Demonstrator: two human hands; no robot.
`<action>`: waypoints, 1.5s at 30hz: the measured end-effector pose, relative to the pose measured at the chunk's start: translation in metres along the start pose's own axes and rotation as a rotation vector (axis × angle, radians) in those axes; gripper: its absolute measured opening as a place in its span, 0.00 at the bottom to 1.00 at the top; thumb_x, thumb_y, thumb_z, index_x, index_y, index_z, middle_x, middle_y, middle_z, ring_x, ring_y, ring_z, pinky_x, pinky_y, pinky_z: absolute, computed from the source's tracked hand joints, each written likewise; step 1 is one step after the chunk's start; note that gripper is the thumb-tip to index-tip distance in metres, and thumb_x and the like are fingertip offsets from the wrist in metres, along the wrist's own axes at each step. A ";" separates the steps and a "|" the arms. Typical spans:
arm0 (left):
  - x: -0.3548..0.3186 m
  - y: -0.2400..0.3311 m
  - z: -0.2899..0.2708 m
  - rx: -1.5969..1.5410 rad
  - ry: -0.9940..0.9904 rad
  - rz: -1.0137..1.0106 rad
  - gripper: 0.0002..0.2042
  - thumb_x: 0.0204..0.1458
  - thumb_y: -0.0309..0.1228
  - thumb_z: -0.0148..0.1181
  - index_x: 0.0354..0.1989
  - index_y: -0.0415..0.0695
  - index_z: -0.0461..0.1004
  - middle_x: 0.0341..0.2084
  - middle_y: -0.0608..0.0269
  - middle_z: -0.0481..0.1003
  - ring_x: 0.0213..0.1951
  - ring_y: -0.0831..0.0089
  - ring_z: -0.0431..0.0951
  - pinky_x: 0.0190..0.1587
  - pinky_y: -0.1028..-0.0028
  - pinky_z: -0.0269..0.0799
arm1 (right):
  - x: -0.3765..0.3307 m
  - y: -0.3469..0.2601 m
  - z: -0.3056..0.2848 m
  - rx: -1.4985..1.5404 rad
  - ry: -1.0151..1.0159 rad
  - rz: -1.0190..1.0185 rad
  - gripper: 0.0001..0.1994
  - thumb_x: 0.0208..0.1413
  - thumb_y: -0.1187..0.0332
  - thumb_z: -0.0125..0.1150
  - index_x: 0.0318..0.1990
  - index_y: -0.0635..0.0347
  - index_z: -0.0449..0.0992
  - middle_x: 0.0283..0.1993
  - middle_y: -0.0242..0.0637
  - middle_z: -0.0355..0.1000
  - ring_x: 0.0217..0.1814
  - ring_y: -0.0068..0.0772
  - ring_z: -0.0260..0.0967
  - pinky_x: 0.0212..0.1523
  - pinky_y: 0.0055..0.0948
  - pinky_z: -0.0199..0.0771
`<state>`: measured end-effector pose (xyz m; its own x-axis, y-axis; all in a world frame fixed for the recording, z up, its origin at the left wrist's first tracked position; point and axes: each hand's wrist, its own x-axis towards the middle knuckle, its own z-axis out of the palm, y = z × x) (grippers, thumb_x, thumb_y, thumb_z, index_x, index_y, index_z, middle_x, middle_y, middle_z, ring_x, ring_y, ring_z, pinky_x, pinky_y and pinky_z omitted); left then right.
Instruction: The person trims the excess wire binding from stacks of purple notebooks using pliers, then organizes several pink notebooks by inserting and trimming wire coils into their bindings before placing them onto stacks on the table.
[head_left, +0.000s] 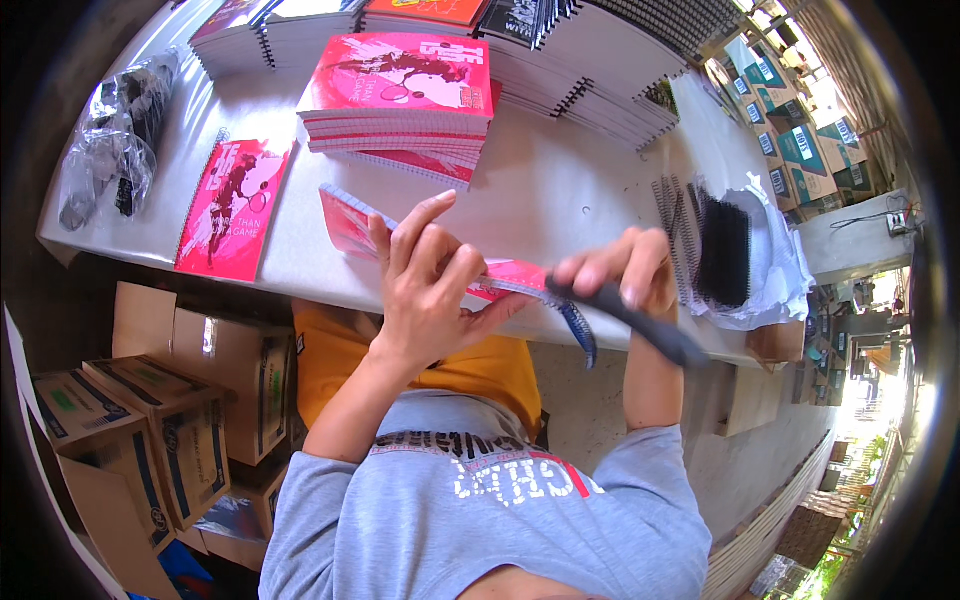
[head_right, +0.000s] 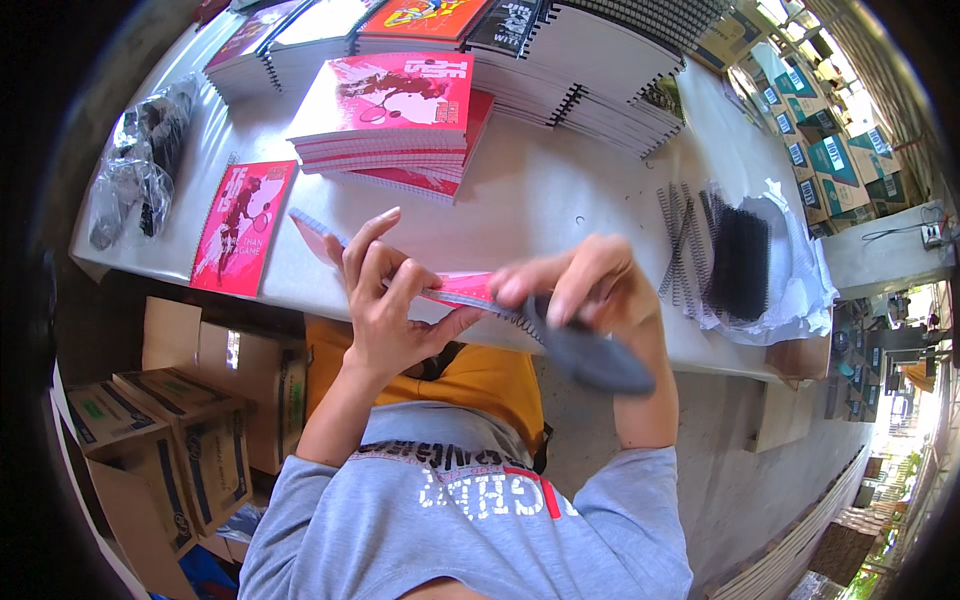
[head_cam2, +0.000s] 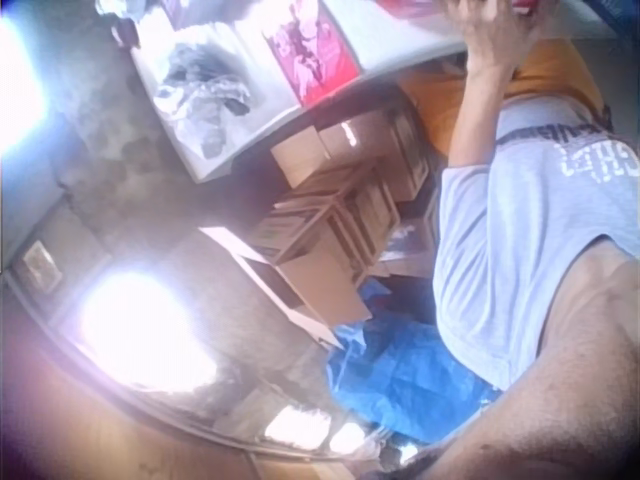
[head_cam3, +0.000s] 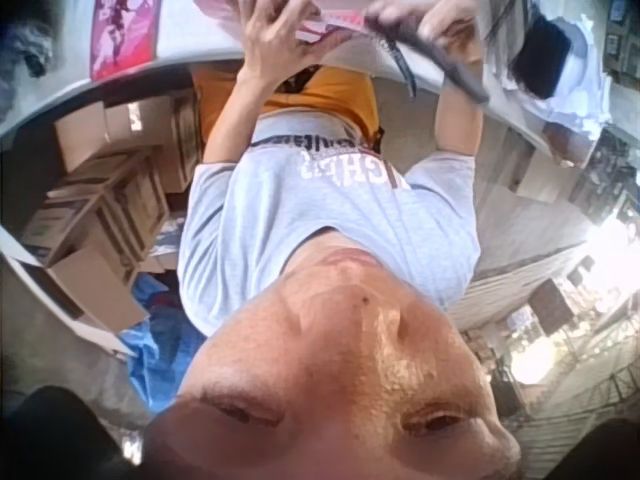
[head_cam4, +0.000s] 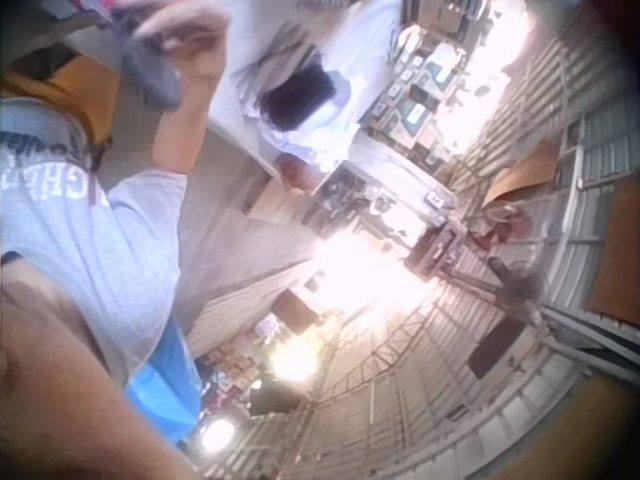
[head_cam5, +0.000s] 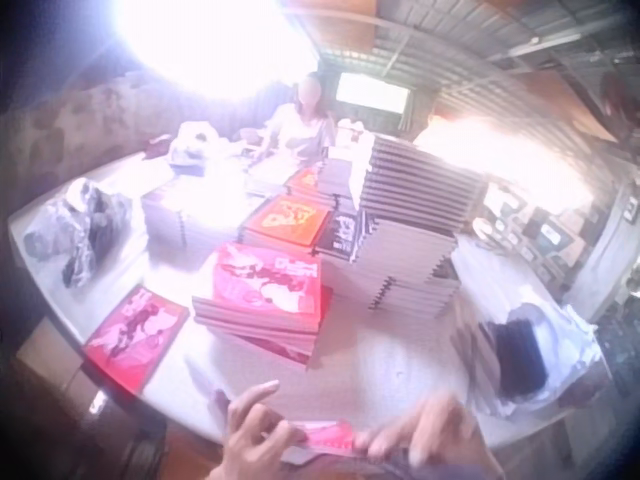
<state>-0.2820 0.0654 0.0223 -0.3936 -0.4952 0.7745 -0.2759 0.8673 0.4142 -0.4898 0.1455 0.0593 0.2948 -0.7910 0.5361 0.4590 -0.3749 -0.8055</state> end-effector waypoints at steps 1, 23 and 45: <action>0.001 0.000 0.002 -0.016 -0.007 0.007 0.21 0.34 0.50 0.69 0.16 0.47 0.67 0.26 0.60 0.66 0.57 0.58 0.64 0.63 0.51 0.38 | 0.001 -0.003 -0.005 -0.088 0.068 -0.017 0.13 0.55 0.62 0.58 0.35 0.66 0.78 0.45 0.59 0.71 0.55 0.57 0.66 0.60 0.54 0.55; 0.004 -0.002 -0.004 -0.155 0.015 -0.049 0.28 0.25 0.52 0.73 0.30 0.46 0.68 0.29 0.62 0.69 0.48 0.61 0.68 0.64 0.54 0.38 | 0.020 0.001 0.018 -0.782 0.425 0.260 0.14 0.38 0.86 0.56 0.35 0.65 0.80 0.38 0.48 0.76 0.43 0.42 0.75 0.46 0.32 0.72; 0.007 -0.008 -0.007 -0.032 0.062 -0.001 0.41 0.25 0.56 0.70 0.49 0.47 0.64 0.31 0.63 0.69 0.51 0.61 0.66 0.62 0.44 0.33 | 0.029 0.014 0.021 -0.375 0.179 -0.132 0.12 0.39 0.82 0.60 0.35 0.66 0.80 0.37 0.48 0.76 0.40 0.38 0.75 0.44 0.30 0.73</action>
<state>-0.2764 0.0551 0.0282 -0.3379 -0.4931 0.8017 -0.2478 0.8683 0.4296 -0.4573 0.1277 0.0685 0.0886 -0.7838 0.6146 0.1371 -0.6016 -0.7870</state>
